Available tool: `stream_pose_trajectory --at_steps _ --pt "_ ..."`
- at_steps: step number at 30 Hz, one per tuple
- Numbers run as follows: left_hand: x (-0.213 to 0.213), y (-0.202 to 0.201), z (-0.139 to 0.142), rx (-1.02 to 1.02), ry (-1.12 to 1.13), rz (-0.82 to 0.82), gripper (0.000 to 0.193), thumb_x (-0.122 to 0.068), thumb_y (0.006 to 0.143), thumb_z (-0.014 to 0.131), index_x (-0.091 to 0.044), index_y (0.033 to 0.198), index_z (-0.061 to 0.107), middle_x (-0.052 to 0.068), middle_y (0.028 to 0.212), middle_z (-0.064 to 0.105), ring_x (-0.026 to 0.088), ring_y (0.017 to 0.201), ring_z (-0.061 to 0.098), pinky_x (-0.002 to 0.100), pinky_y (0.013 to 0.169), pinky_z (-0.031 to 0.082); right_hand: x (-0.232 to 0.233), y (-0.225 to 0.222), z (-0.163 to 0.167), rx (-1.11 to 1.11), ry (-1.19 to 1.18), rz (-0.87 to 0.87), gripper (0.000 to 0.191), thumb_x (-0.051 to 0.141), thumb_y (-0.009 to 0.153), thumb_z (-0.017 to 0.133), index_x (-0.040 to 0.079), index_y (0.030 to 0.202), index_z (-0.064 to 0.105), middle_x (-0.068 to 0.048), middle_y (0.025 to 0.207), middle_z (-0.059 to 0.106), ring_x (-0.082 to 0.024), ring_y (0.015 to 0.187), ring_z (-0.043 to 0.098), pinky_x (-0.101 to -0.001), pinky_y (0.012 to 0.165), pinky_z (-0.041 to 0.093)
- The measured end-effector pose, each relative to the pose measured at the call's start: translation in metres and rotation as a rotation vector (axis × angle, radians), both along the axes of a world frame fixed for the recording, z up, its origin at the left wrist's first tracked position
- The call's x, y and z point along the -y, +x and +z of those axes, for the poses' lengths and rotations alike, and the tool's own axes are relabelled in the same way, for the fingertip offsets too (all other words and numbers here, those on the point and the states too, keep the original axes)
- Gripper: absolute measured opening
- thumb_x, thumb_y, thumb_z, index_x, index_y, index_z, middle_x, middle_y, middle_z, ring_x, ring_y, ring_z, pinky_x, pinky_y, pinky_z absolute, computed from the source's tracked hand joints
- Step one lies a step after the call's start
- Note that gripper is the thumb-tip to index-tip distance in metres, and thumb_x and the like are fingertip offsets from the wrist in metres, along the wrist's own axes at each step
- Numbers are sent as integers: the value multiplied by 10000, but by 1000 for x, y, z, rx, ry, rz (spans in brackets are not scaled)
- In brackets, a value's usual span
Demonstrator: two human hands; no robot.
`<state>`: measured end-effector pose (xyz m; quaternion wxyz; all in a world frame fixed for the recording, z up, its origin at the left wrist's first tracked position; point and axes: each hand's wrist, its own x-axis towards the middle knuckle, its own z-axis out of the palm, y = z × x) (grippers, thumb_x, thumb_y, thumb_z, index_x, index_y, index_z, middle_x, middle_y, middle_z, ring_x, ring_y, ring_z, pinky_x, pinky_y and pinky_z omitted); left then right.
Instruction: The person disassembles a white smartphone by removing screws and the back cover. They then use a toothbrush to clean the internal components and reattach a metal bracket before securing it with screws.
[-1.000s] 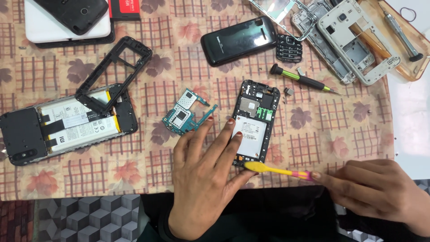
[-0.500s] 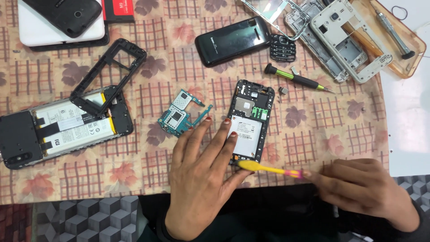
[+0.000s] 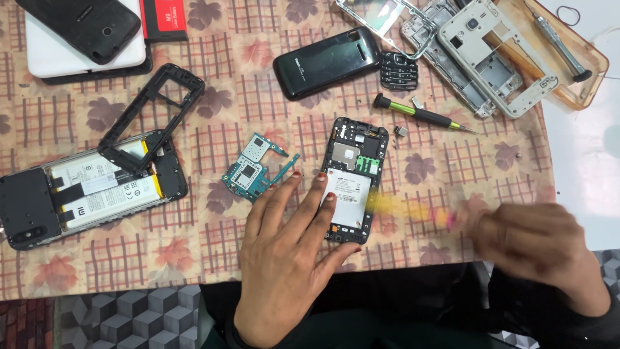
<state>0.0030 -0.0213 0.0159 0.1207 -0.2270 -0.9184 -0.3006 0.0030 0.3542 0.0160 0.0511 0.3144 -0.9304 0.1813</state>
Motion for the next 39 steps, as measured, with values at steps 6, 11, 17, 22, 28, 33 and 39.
stream_pose_trajectory --at_steps 6,11,17,22,28,33,39 --pt "4 -3 2 0 17 -23 602 -488 836 764 -2 1189 721 114 1382 638 347 1353 491 531 1129 363 7 2 8 -88 -156 130 148 150 786 771 138 925 720 -48 762 681 -95 594 641 -265 506 519" --pt "6 -4 3 0 23 -33 587 -482 828 765 -25 1195 722 109 1372 646 342 1351 492 538 1151 337 7 -2 13 -36 7 -95 187 81 698 827 60 884 818 -48 560 682 -122 411 612 -297 354 451" --pt "7 -1 3 -20 8 -13 513 -457 834 771 -62 1160 736 99 1331 666 326 1330 511 544 1167 305 11 -16 44 -180 20 -291 223 -8 907 707 -2 1128 738 -98 649 635 -129 485 571 -279 434 409" --pt "11 8 3 -28 13 43 319 -368 864 775 -125 1069 758 46 1234 709 262 1269 556 529 1147 328 31 -44 66 -253 141 -388 307 -36 1023 724 -34 1330 727 -117 682 593 -143 498 509 -295 466 378" --pt "13 9 2 -65 35 21 271 -278 874 766 -107 1085 755 61 1186 709 255 1204 589 521 1131 367 46 -105 78 -403 167 -143 298 2 1064 707 -18 1361 726 -102 711 638 -158 615 544 -333 565 422" --pt "12 7 2 -62 59 2 270 -258 881 766 -82 1085 748 74 1163 705 237 1170 612 509 1132 386 59 -135 75 -396 144 -174 267 -7 1007 701 -18 1269 748 -124 721 669 -207 568 541 -342 502 428" --pt "7 12 -1 -63 70 -36 277 -237 877 776 -61 1089 749 75 1153 704 232 1154 617 501 1129 403 70 -147 53 -509 194 -136 236 74 1047 739 52 1282 742 -59 821 674 -189 746 586 -331 629 484"
